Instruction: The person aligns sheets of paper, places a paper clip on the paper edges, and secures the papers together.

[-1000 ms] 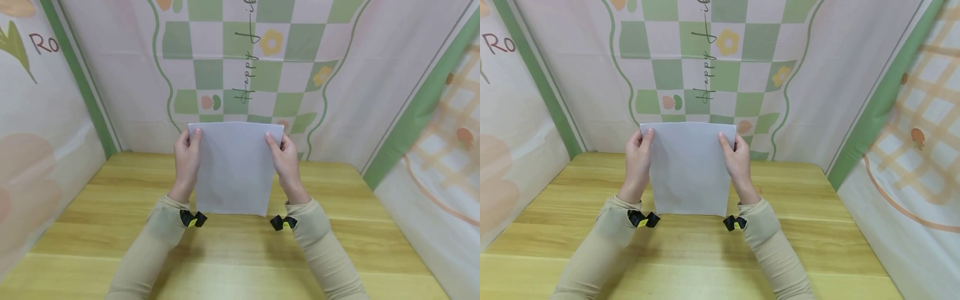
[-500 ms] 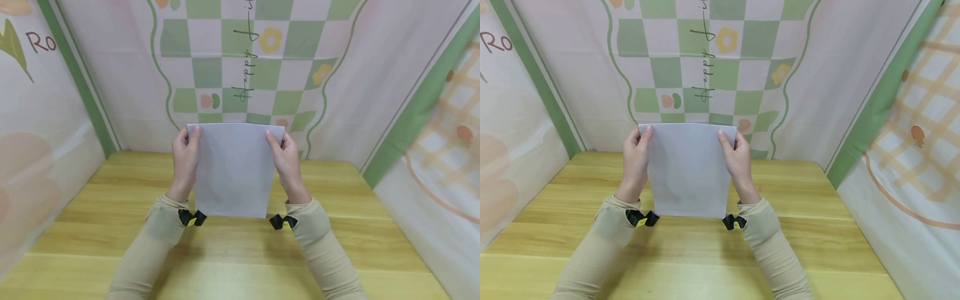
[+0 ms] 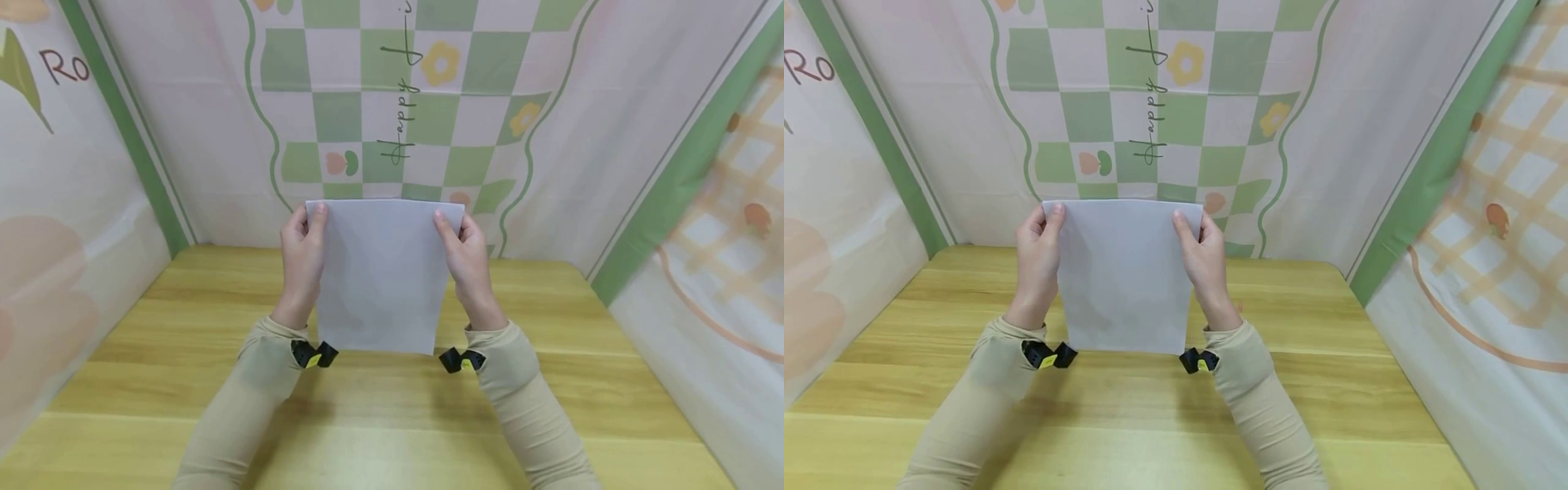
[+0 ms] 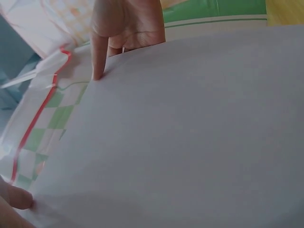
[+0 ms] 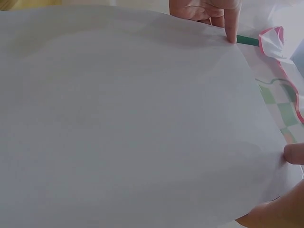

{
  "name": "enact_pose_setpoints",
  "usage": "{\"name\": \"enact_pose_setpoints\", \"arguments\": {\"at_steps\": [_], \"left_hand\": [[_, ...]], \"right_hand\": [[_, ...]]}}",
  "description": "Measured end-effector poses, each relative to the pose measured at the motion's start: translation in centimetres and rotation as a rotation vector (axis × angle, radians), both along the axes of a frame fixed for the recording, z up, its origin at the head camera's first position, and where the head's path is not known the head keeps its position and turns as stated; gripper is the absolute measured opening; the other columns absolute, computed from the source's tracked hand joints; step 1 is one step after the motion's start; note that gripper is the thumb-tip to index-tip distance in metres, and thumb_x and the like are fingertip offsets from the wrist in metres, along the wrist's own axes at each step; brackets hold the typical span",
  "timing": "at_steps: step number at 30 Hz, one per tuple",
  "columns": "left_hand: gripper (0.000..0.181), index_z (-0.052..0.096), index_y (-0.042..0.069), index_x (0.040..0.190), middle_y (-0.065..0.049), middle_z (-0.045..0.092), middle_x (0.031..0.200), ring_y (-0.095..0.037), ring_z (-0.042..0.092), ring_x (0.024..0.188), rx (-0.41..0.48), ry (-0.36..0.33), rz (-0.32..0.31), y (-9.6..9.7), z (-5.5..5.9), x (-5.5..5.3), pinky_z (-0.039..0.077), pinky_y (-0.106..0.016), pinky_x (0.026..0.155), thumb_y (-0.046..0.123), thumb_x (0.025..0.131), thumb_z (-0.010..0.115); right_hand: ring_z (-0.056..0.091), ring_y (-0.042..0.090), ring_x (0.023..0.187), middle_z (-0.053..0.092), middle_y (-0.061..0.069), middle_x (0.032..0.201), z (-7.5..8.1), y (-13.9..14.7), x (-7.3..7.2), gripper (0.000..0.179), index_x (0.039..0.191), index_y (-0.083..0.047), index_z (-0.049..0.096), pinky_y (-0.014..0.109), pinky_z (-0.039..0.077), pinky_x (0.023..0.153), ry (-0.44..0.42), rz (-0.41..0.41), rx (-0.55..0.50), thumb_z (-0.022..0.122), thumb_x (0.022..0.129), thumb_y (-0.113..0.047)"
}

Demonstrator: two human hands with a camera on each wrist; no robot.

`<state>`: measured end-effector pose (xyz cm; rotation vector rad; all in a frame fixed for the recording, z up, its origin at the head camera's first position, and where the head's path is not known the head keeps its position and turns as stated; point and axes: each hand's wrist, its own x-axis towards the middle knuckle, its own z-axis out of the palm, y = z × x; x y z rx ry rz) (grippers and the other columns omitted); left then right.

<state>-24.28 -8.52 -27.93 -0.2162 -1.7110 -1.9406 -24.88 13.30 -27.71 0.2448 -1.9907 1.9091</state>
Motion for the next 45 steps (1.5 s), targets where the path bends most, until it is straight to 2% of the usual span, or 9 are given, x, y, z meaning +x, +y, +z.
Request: {"name": "enact_pose_setpoints", "arguments": {"at_steps": [9, 18, 22, 32, 40, 45], "left_hand": [[0.021, 0.057, 0.005, 0.094, -0.001, 0.049, 0.083, -0.012, 0.046, 0.079, 0.001, -0.001, 0.001, 0.0, 0.4, 0.2, 0.035, -0.023, 0.066, 0.024, 0.099, 0.049], [0.028, 0.058, 0.001, 0.109, -0.006, 0.059, 0.103, -0.014, 0.054, 0.098, -0.004, -0.044, -0.027, 0.0, -0.3, 0.2, 0.044, -0.028, 0.09, 0.025, 0.099, 0.049], [0.032, 0.056, 0.0, 0.118, -0.009, 0.06, 0.112, -0.014, 0.056, 0.104, 0.018, -0.047, -0.026, -0.1, -0.6, 0.3, 0.045, -0.029, 0.095, 0.025, 0.098, 0.051], [0.032, 0.056, 0.001, 0.12, -0.01, 0.061, 0.11, -0.015, 0.058, 0.098, 0.017, -0.033, -0.019, -0.2, -0.9, 0.3, 0.048, -0.026, 0.087, 0.023, 0.098, 0.051], [0.029, 0.057, 0.001, 0.116, -0.006, 0.061, 0.104, -0.013, 0.057, 0.094, 0.025, -0.001, -0.006, 0.0, -0.2, 0.3, 0.046, -0.024, 0.084, 0.023, 0.098, 0.052], [0.027, 0.057, 0.0, 0.111, -0.005, 0.059, 0.1, -0.014, 0.054, 0.091, 0.004, 0.006, -0.023, 0.0, -0.4, 0.4, 0.044, -0.025, 0.082, 0.023, 0.098, 0.05]], "right_hand": [[0.054, 0.014, 0.088, 0.058, -0.001, 0.094, 0.5, 0.2, 0.4, 0.029, 0.109, -0.008, 0.058, 0.027, 0.042, 0.079, -0.018, 0.004, 0.004, 0.057, 0.095, -0.034], [0.055, 0.014, 0.091, 0.058, -0.001, 0.099, -0.2, 0.4, 0.2, 0.031, 0.112, -0.006, 0.056, 0.026, 0.044, 0.083, -0.057, 0.024, 0.018, 0.057, 0.094, -0.032], [0.056, 0.014, 0.091, 0.059, 0.0, 0.099, -0.4, 0.5, 0.1, 0.034, 0.115, -0.005, 0.056, 0.027, 0.044, 0.082, -0.046, 0.02, 0.019, 0.057, 0.094, -0.032], [0.056, 0.013, 0.09, 0.06, -0.002, 0.098, -0.4, 0.5, 0.0, 0.034, 0.115, -0.005, 0.057, 0.026, 0.044, 0.081, -0.062, 0.002, 0.005, 0.058, 0.094, -0.032], [0.056, 0.013, 0.091, 0.06, -0.001, 0.097, 0.0, 0.2, 0.1, 0.03, 0.11, -0.007, 0.058, 0.026, 0.044, 0.08, 0.002, -0.017, -0.015, 0.059, 0.094, -0.032], [0.057, 0.013, 0.087, 0.06, -0.001, 0.094, -0.1, 0.1, 0.1, 0.026, 0.107, -0.009, 0.058, 0.025, 0.045, 0.076, 0.011, -0.009, -0.006, 0.06, 0.093, -0.031]]}}
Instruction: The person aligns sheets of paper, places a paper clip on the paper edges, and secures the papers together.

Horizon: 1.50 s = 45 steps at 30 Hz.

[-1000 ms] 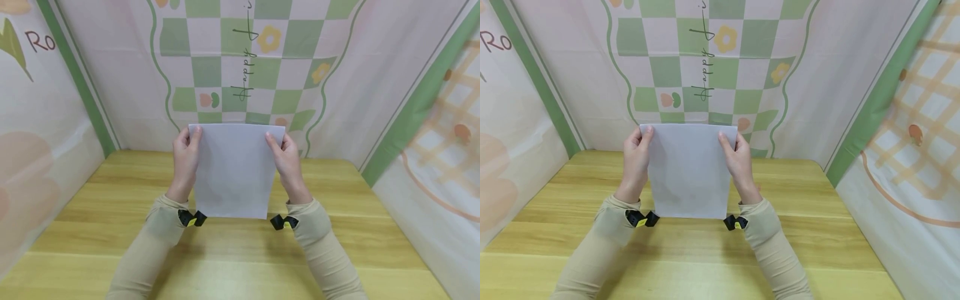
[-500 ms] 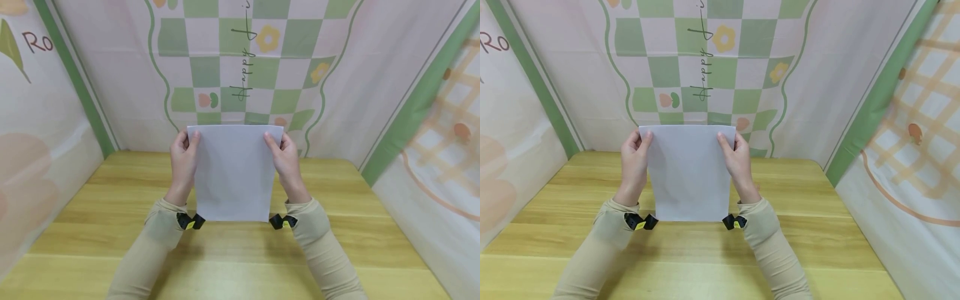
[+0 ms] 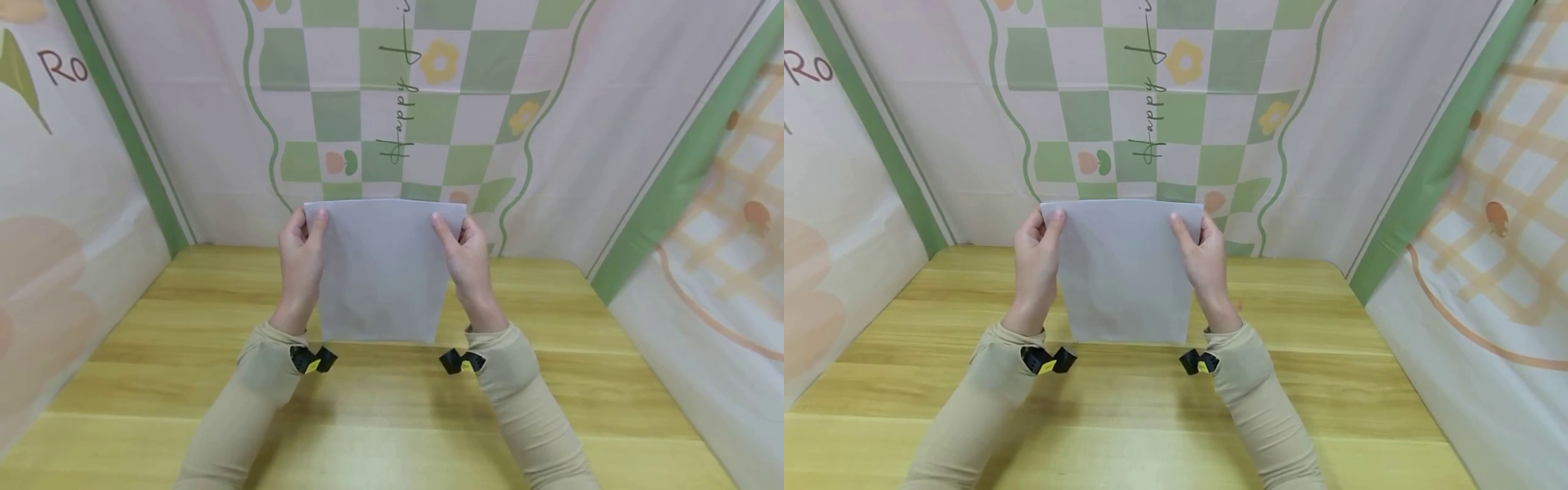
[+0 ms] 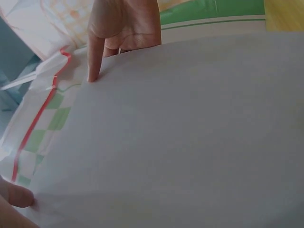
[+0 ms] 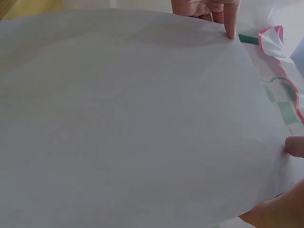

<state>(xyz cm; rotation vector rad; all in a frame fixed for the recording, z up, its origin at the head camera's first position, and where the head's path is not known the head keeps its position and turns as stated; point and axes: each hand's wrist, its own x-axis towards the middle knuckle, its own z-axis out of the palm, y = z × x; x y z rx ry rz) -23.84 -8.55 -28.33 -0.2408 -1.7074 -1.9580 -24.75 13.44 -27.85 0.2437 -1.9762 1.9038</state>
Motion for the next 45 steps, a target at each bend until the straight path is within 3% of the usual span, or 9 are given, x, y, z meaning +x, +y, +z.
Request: {"name": "enact_pose_setpoints", "arguments": {"at_steps": [6, 15, 29, 36, 45], "left_hand": [[0.028, 0.056, -0.001, 0.118, -0.01, 0.06, 0.109, -0.014, 0.057, 0.097, 0.004, -0.019, -0.011, -0.2, -0.7, 0.0, 0.045, -0.026, 0.087, 0.019, 0.099, 0.05], [0.018, 0.057, -0.003, 0.102, -0.004, 0.058, 0.094, -0.013, 0.055, 0.086, 0.062, 0.027, 0.062, -0.3, -1.1, -0.3, 0.045, -0.023, 0.076, 0.014, 0.096, 0.055], [0.016, 0.06, 0.004, 0.096, 0.003, 0.056, 0.086, -0.012, 0.053, 0.081, 0.143, 0.124, 0.145, -0.2, -1.6, -0.8, 0.045, -0.021, 0.074, 0.019, 0.093, 0.061], [0.02, 0.06, 0.0, 0.096, 0.003, 0.057, 0.086, -0.012, 0.053, 0.081, 0.161, 0.134, 0.153, 0.0, -1.8, -1.1, 0.045, -0.021, 0.074, 0.019, 0.092, 0.062], [0.012, 0.06, 0.003, 0.093, 0.002, 0.057, 0.086, -0.011, 0.053, 0.08, 0.209, 0.155, 0.151, 0.2, -1.8, -1.4, 0.045, -0.021, 0.075, 0.015, 0.091, 0.063]], "right_hand": [[0.058, 0.014, 0.09, 0.061, 0.001, 0.1, -0.7, 0.1, -0.2, 0.034, 0.117, -0.004, 0.055, 0.025, 0.046, 0.08, -0.032, 0.024, 0.007, 0.059, 0.094, -0.029], [0.059, 0.015, 0.1, 0.061, 0.009, 0.116, -1.2, 0.5, -0.2, 0.043, 0.13, -0.007, 0.053, 0.028, 0.047, 0.087, -0.038, 0.023, 0.02, 0.06, 0.093, -0.03], [0.058, 0.013, 0.098, 0.062, 0.007, 0.112, -1.9, 1.1, -0.2, 0.039, 0.121, -0.002, 0.056, 0.024, 0.045, 0.086, -0.056, -0.001, 0.025, 0.059, 0.094, -0.029], [0.056, 0.011, 0.09, 0.061, -0.002, 0.1, -2.7, 1.8, -0.1, 0.032, 0.11, -0.007, 0.058, 0.021, 0.045, 0.074, -0.106, -0.034, 0.039, 0.058, 0.093, -0.034], [0.057, 0.011, 0.091, 0.06, -0.003, 0.098, -3.1, 2.2, -0.2, 0.034, 0.111, -0.007, 0.058, 0.023, 0.048, 0.078, -0.119, -0.029, 0.048, 0.06, 0.093, -0.035]]}}
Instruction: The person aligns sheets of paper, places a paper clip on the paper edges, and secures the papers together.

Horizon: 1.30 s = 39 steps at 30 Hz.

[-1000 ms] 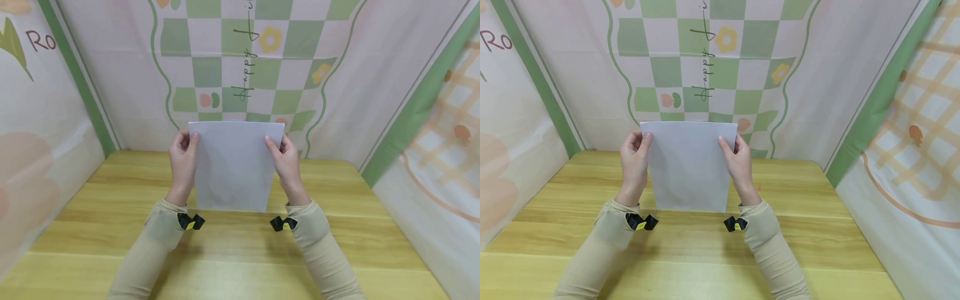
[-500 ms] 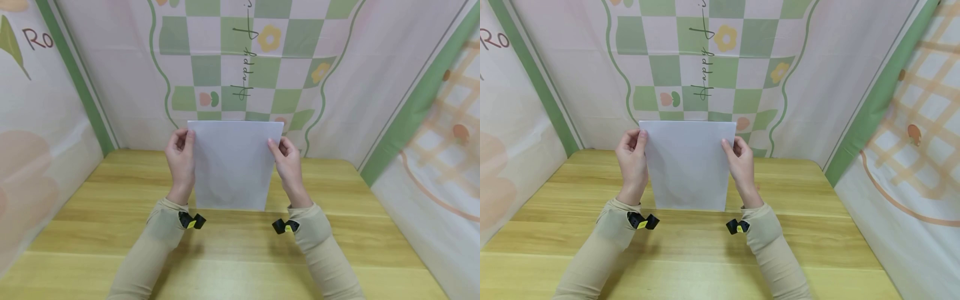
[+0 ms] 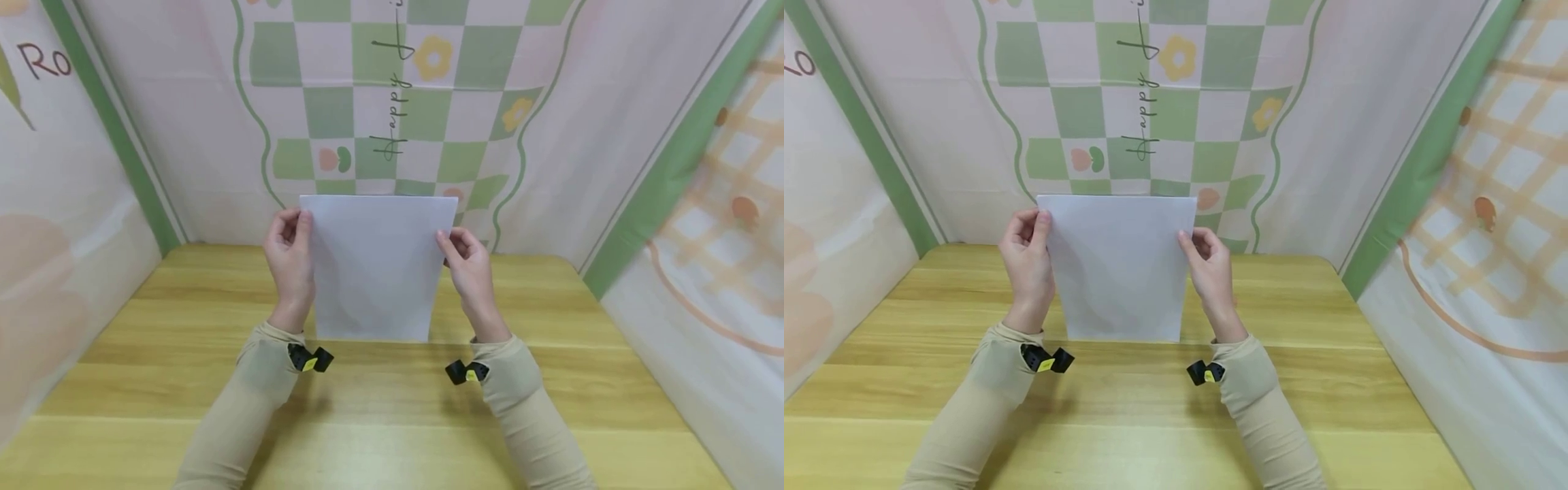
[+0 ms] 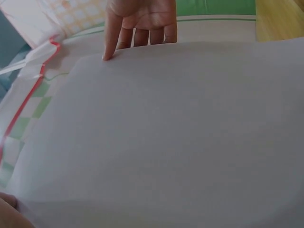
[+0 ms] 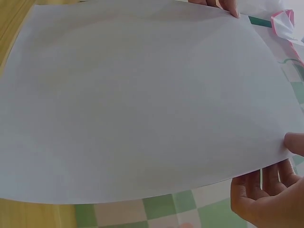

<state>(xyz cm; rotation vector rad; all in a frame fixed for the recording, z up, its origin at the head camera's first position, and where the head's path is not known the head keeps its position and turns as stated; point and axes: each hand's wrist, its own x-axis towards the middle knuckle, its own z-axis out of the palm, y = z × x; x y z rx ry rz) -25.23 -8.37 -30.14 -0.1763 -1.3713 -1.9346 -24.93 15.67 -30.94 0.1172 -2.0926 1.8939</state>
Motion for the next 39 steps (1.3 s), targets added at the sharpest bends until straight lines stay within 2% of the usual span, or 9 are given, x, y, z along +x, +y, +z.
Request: {"name": "enact_pose_setpoints", "arguments": {"at_steps": [6, 10, 17, 23, 30, 36, 39], "left_hand": [[0.01, 0.061, 0.006, 0.092, 0.001, 0.057, 0.086, -0.012, 0.053, 0.08, 0.011, 0.004, -0.012, 0.1, 0.1, -0.2, 0.045, -0.021, 0.075, 0.015, 0.091, 0.063], [0.01, 0.06, 0.004, 0.091, 0.001, 0.057, 0.085, -0.011, 0.053, 0.08, 0.025, 0.004, -0.011, 0.2, 0.1, -0.3, 0.045, -0.021, 0.074, 0.014, 0.091, 0.063], [0.009, 0.06, 0.005, 0.09, 0.001, 0.056, 0.083, -0.011, 0.051, 0.078, 0.053, 0.007, -0.016, 0.3, 0.3, -0.4, 0.044, -0.02, 0.074, 0.014, 0.09, 0.064], [0.007, 0.061, 0.008, 0.089, 0.002, 0.056, 0.083, -0.011, 0.051, 0.078, 0.056, 0.015, -0.016, 0.2, 0.1, -0.4, 0.044, -0.02, 0.072, 0.014, 0.09, 0.064], [0.007, 0.061, 0.009, 0.087, 0.003, 0.056, 0.082, -0.01, 0.052, 0.077, 0.072, 0.03, -0.029, 0.2, 0.0, -0.3, 0.045, -0.019, 0.072, 0.013, 0.089, 0.065], [0.017, 0.059, -0.001, 0.092, 0.002, 0.056, 0.083, -0.011, 0.052, 0.078, 0.064, 0.031, -0.041, 0.2, -0.2, -0.3, 0.045, -0.02, 0.073, 0.015, 0.089, 0.065], [0.015, 0.06, 0.001, 0.092, 0.001, 0.056, 0.083, -0.012, 0.052, 0.078, 0.073, 0.03, -0.046, 0.3, -0.3, -0.3, 0.045, -0.021, 0.073, 0.014, 0.089, 0.065]], "right_hand": [[0.054, 0.012, 0.091, 0.058, -0.002, 0.098, 0.3, 0.0, 0.0, 0.039, 0.117, -0.002, 0.057, 0.023, 0.046, 0.079, 0.019, 0.0, 0.029, 0.059, 0.093, -0.033], [0.053, 0.012, 0.091, 0.057, -0.002, 0.098, 0.5, 0.0, 0.0, 0.038, 0.117, -0.002, 0.057, 0.023, 0.045, 0.08, 0.019, -0.006, 0.034, 0.06, 0.093, -0.032], [0.057, 0.01, 0.089, 0.061, -0.005, 0.096, 0.1, 0.5, -0.1, 0.028, 0.108, -0.008, 0.061, 0.022, 0.05, 0.078, 0.016, -0.007, -0.015, 0.064, 0.09, -0.03], [0.063, 0.009, 0.084, 0.064, -0.006, 0.091, -1.0, 1.7, -0.4, 0.016, 0.1, -0.014, 0.062, 0.026, 0.053, 0.079, 0.009, -0.001, -0.067, 0.063, 0.091, -0.028], [0.066, 0.007, 0.082, 0.067, -0.01, 0.09, -2.5, 3.4, -0.9, 0.025, 0.105, -0.01, 0.062, 0.021, 0.052, 0.076, -0.024, -0.01, -0.053, 0.059, 0.093, -0.031], [0.065, 0.005, 0.084, 0.067, -0.012, 0.091, -4.0, 4.6, -1.6, 0.033, 0.111, -0.005, 0.06, 0.02, 0.052, 0.076, -0.089, -0.04, 0.025, 0.058, 0.094, -0.033], [0.064, 0.004, 0.085, 0.067, -0.008, 0.094, -4.8, 5.2, -2.1, 0.036, 0.115, -0.003, 0.058, 0.019, 0.051, 0.076, -0.127, -0.048, 0.09, 0.057, 0.095, -0.033]]}}
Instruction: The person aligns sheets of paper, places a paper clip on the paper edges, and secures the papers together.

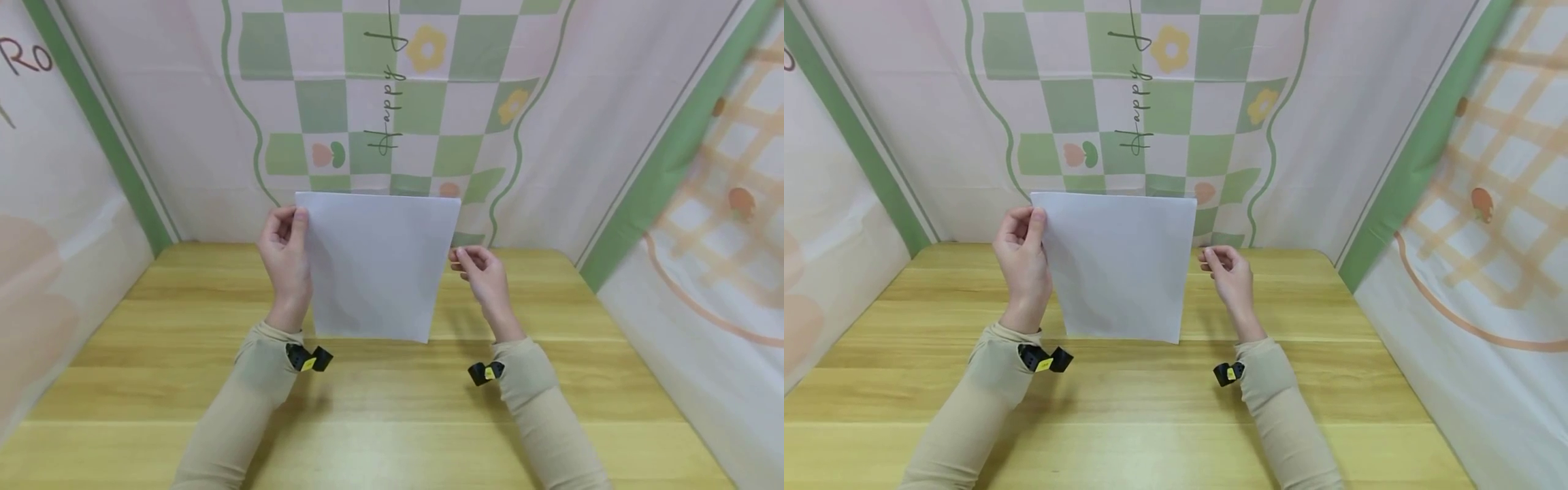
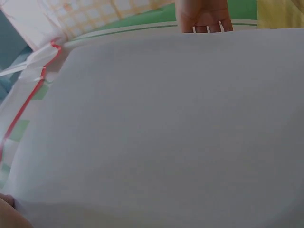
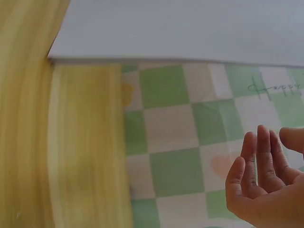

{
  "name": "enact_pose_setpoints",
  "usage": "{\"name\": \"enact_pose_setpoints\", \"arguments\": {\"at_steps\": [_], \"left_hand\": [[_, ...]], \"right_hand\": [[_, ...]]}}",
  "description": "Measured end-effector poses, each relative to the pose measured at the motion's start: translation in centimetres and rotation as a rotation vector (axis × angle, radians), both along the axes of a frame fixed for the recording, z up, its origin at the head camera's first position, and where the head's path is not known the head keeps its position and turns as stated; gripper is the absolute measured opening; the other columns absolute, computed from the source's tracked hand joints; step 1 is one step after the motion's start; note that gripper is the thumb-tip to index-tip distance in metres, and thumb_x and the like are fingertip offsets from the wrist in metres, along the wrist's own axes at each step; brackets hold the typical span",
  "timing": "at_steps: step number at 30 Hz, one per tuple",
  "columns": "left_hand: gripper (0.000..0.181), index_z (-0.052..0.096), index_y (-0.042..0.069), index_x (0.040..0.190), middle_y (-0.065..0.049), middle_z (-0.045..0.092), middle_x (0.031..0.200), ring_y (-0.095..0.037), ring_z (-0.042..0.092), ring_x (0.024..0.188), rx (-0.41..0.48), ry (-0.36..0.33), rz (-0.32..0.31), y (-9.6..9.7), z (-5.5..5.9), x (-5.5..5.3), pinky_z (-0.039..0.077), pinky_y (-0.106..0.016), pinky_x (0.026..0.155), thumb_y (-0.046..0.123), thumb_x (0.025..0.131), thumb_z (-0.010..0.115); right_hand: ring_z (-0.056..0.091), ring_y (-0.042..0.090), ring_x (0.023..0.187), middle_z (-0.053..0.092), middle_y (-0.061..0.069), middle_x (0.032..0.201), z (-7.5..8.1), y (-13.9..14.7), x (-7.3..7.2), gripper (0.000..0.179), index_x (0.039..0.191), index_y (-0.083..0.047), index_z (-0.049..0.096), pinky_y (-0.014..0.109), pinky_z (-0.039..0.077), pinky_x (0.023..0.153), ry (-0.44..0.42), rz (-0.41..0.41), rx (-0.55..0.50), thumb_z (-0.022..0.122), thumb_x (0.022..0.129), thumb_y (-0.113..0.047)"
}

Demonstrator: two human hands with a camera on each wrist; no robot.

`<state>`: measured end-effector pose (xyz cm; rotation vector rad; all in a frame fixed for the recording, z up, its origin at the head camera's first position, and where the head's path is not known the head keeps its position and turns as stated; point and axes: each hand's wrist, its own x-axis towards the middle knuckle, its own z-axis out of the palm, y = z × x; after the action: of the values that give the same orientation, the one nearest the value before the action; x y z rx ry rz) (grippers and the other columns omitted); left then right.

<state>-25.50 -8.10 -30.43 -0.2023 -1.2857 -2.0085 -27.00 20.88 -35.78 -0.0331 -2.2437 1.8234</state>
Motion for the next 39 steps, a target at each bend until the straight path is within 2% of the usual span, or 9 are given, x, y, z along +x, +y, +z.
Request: {"name": "enact_pose_setpoints", "arguments": {"at_steps": [6, 10, 16, 19, 23, 28, 36, 39], "left_hand": [[0.01, 0.061, 0.005, 0.09, 0.0, 0.056, 0.084, -0.012, 0.052, 0.079, 0.001, -0.01, 0.008, 0.0, 0.0, 0.1, 0.045, -0.021, 0.074, 0.013, 0.089, 0.065], [0.016, 0.06, 0.0, 0.092, 0.001, 0.056, 0.084, -0.012, 0.052, 0.079, -0.014, -0.009, 0.012, 0.0, 0.0, 0.1, 0.045, -0.021, 0.075, 0.015, 0.089, 0.065], [0.018, 0.059, -0.002, 0.094, 0.002, 0.056, 0.084, -0.012, 0.052, 0.079, -0.022, -0.007, 0.008, 0.0, 0.1, 0.1, 0.045, -0.021, 0.075, 0.015, 0.09, 0.065], [0.015, 0.059, 0.001, 0.093, 0.002, 0.056, 0.084, -0.012, 0.052, 0.079, -0.018, -0.013, 0.011, 0.0, 0.1, 0.2, 0.045, -0.021, 0.075, 0.015, 0.09, 0.065], [0.009, 0.06, 0.006, 0.09, 0.001, 0.056, 0.084, -0.012, 0.052, 0.079, -0.009, -0.016, 0.007, 0.0, 0.1, 0.2, 0.045, -0.021, 0.075, 0.014, 0.09, 0.064], [0.006, 0.061, 0.01, 0.089, 0.001, 0.057, 0.085, -0.012, 0.052, 0.08, -0.002, -0.021, 0.002, 0.0, 0.2, 0.2, 0.045, -0.021, 0.075, 0.013, 0.09, 0.065], [0.023, 0.058, -0.005, 0.098, 0.002, 0.057, 0.087, -0.012, 0.053, 0.082, -0.045, -0.038, 0.014, -0.1, 0.2, 0.3, 0.046, -0.021, 0.077, 0.016, 0.091, 0.064], [0.024, 0.058, -0.006, 0.098, 0.002, 0.058, 0.087, -0.012, 0.053, 0.082, -0.05, -0.038, 0.018, -0.1, 0.2, 0.3, 0.046, -0.021, 0.076, 0.016, 0.091, 0.064]], "right_hand": [[0.063, 0.003, 0.086, 0.065, 0.012, 0.115, -0.9, 0.9, -0.9, 0.04, 0.121, -0.005, 0.057, 0.021, 0.05, 0.08, -0.08, 0.0, 0.113, 0.054, 0.096, -0.036], [0.065, 0.011, 0.093, 0.064, 0.014, 0.119, -1.4, 1.6, -1.5, 0.042, 0.122, -0.007, 0.057, 0.022, 0.05, 0.081, -0.116, -0.002, 0.203, 0.054, 0.096, -0.039], [0.063, 0.027, 0.104, 0.065, 0.015, 0.117, -2.4, 2.8, -2.3, 0.044, 0.123, -0.006, 0.057, 0.034, 0.055, 0.067, -0.175, -0.017, 0.339, 0.053, 0.095, -0.041], [0.063, 0.03, 0.103, 0.064, 0.019, 0.116, -3.0, 3.3, -2.6, 0.041, 0.123, -0.003, 0.057, 0.041, 0.056, 0.072, -0.176, -0.014, 0.37, 0.053, 0.097, -0.035], [0.063, 0.033, 0.099, 0.063, 0.021, 0.115, -3.7, 4.0, -2.9, 0.036, 0.123, -0.001, 0.056, 0.044, 0.055, 0.079, -0.19, -0.008, 0.384, 0.053, 0.097, -0.026], [0.064, 0.036, 0.092, 0.063, 0.021, 0.115, -4.3, 4.8, -3.0, 0.037, 0.123, -0.001, 0.055, 0.04, 0.054, 0.077, -0.236, -0.011, 0.43, 0.053, 0.097, -0.027], [0.067, 0.033, 0.09, 0.062, 0.024, 0.113, -4.6, 5.7, -3.0, 0.036, 0.124, 0.001, 0.055, 0.038, 0.054, 0.079, -0.301, -0.009, 0.464, 0.054, 0.096, -0.023], [0.067, 0.032, 0.091, 0.063, 0.024, 0.111, -4.6, 6.0, -3.0, 0.036, 0.123, 0.002, 0.054, 0.038, 0.052, 0.082, -0.334, -0.009, 0.499, 0.055, 0.095, -0.02]]}}
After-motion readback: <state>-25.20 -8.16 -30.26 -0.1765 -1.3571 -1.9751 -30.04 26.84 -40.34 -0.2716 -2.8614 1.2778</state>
